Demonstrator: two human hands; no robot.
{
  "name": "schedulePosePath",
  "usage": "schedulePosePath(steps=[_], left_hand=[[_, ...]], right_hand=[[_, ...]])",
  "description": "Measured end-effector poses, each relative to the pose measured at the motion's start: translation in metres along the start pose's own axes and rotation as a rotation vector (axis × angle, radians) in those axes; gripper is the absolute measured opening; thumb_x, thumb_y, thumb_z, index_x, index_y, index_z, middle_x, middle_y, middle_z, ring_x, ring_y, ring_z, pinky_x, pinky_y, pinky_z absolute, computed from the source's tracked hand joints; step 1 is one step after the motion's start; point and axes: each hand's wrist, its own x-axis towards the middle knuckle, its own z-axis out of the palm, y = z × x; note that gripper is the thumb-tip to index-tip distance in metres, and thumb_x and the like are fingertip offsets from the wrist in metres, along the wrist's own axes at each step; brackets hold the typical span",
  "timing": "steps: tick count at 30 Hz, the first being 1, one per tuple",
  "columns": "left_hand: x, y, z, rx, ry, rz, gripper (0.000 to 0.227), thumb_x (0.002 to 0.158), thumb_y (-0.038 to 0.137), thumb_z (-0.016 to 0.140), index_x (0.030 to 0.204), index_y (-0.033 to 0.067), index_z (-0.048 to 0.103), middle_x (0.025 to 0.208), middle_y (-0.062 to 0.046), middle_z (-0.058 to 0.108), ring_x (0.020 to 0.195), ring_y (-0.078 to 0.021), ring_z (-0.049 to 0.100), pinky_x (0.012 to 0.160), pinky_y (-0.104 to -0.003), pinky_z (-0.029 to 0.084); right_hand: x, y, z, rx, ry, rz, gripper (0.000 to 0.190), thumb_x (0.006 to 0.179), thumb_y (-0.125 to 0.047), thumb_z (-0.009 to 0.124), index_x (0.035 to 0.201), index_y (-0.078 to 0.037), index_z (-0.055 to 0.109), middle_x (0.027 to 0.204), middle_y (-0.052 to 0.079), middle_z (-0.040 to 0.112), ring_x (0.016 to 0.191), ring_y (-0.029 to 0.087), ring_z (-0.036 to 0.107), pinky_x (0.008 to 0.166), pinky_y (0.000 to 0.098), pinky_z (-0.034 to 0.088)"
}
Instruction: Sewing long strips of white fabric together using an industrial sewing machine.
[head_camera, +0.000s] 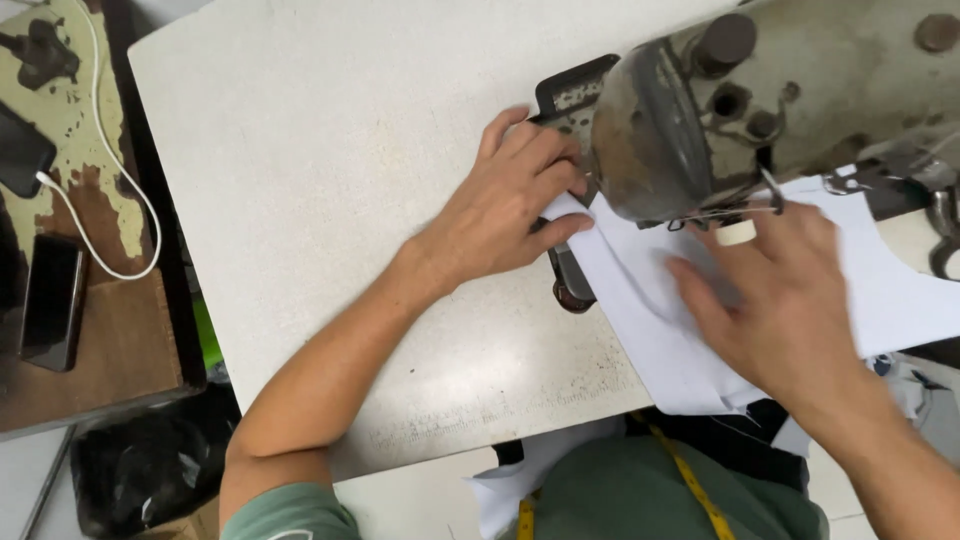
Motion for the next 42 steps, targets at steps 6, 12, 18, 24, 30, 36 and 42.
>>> schedulePosePath(steps=[6,12,18,24,30,36,42], left_hand=[[0.004,-0.002,-0.005,0.008,0.020,0.020,0.025,0.097,0.025,0.078,0.101,0.0032,0.067,0.109,-0.011,0.060,0.104,-0.0283,0.054,0.117,-0.058,0.027],[0.004,-0.007,-0.007,-0.006,0.014,0.108,0.022,0.097,0.025,0.078,0.104,0.0058,0.072,0.101,-0.007,0.062,0.099,-0.0236,0.053,0.110,-0.049,0.033],[0.003,-0.004,-0.016,-0.203,-0.113,0.130,0.006,0.098,0.005,0.072,0.100,0.0070,0.067,0.106,-0.007,0.063,0.103,-0.0265,0.054,0.118,-0.056,0.025],[0.004,-0.007,-0.016,-0.356,-0.127,0.117,0.014,0.101,0.019,0.070,0.106,0.0062,0.073,0.102,-0.005,0.063,0.102,-0.0248,0.055,0.116,-0.051,0.024],[0.001,-0.014,-0.018,-0.353,-0.138,0.103,0.006,0.101,0.012,0.070,0.105,0.0086,0.072,0.107,-0.005,0.064,0.105,-0.0250,0.056,0.119,-0.053,0.021],[-0.001,-0.014,-0.018,-0.302,-0.141,0.103,0.015,0.102,0.015,0.070,0.115,0.0078,0.069,0.108,-0.005,0.064,0.106,-0.0260,0.055,0.117,-0.051,0.023],[-0.001,-0.016,-0.019,-0.340,-0.135,0.118,0.012,0.101,0.016,0.070,0.109,0.0078,0.074,0.103,-0.004,0.061,0.103,-0.0246,0.054,0.115,-0.050,0.022]], right_hand=[[0.040,-0.017,0.017,-0.157,0.252,-0.212,0.030,0.099,-0.010,0.074,0.127,-0.002,0.070,0.124,0.018,0.073,0.111,0.039,0.067,0.097,0.0490,0.056],[-0.003,-0.054,0.001,0.232,-0.044,0.210,0.034,0.095,-0.026,0.077,0.122,-0.005,0.076,0.078,0.000,0.071,0.058,0.013,0.061,0.059,0.0321,0.053],[-0.018,-0.059,0.016,0.084,-0.104,0.269,0.026,0.096,-0.040,0.076,0.112,-0.020,0.074,0.057,-0.012,0.052,0.049,0.011,0.053,0.039,0.0327,0.038],[-0.019,-0.058,0.017,0.069,-0.083,0.261,0.022,0.098,-0.040,0.075,0.109,-0.021,0.074,0.057,-0.012,0.050,0.049,0.010,0.052,0.040,0.0317,0.037],[-0.018,-0.059,0.017,0.092,-0.055,0.240,0.021,0.098,-0.036,0.077,0.109,-0.018,0.075,0.056,-0.012,0.050,0.048,0.009,0.052,0.042,0.0295,0.037],[-0.018,-0.060,0.017,0.088,-0.055,0.248,0.020,0.098,-0.036,0.078,0.107,-0.019,0.075,0.056,-0.012,0.049,0.048,0.009,0.052,0.043,0.0297,0.038],[-0.020,-0.060,0.017,0.082,-0.065,0.252,0.021,0.098,-0.037,0.076,0.109,-0.020,0.075,0.057,-0.012,0.051,0.050,0.010,0.054,0.045,0.0303,0.039]])
